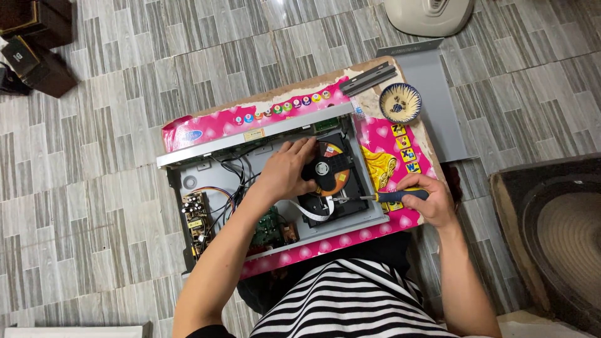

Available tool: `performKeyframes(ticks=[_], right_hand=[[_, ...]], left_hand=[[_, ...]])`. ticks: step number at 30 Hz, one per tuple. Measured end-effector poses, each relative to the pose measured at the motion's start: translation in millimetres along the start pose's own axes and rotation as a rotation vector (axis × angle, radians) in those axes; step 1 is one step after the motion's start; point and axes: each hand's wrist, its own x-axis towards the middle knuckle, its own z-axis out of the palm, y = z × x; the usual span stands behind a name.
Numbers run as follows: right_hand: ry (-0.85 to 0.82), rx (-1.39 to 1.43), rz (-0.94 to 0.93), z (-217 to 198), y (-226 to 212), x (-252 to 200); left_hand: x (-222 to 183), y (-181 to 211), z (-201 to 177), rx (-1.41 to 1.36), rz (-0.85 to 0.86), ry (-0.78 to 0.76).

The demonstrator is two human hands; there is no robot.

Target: Repairing a DVD player by connecting internal cables and components

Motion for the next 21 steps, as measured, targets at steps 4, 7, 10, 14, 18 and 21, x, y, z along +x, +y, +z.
performKeyframes(ticks=[4,7,10,14,18,21], right_hand=[[-0.025,-0.046,0.017,5,-12,1],[-0.045,-0.083,0.03,5,-18,3],[-0.06,-0.12,0.025,4,-14,3],[-0.092,-0.167,0.025,5,-17,2],[-0.098,-0.156,0.068,10,-19,0],[-0.093,-0.166,0.069,18,-27,4]], left_hand=[[0,-1,1,0.009,0.005,0.006],[-1,0,-1,0.001,0.0,-0.004],[0,-1,-2,0.003,0.003,-0.003],[-1,-1,-1,0.0,-0.002,0.003],[-2,-1,-3,-0.011,0.009,0.0],[-2,-1,-3,-0.009,0.01,-0.007]])
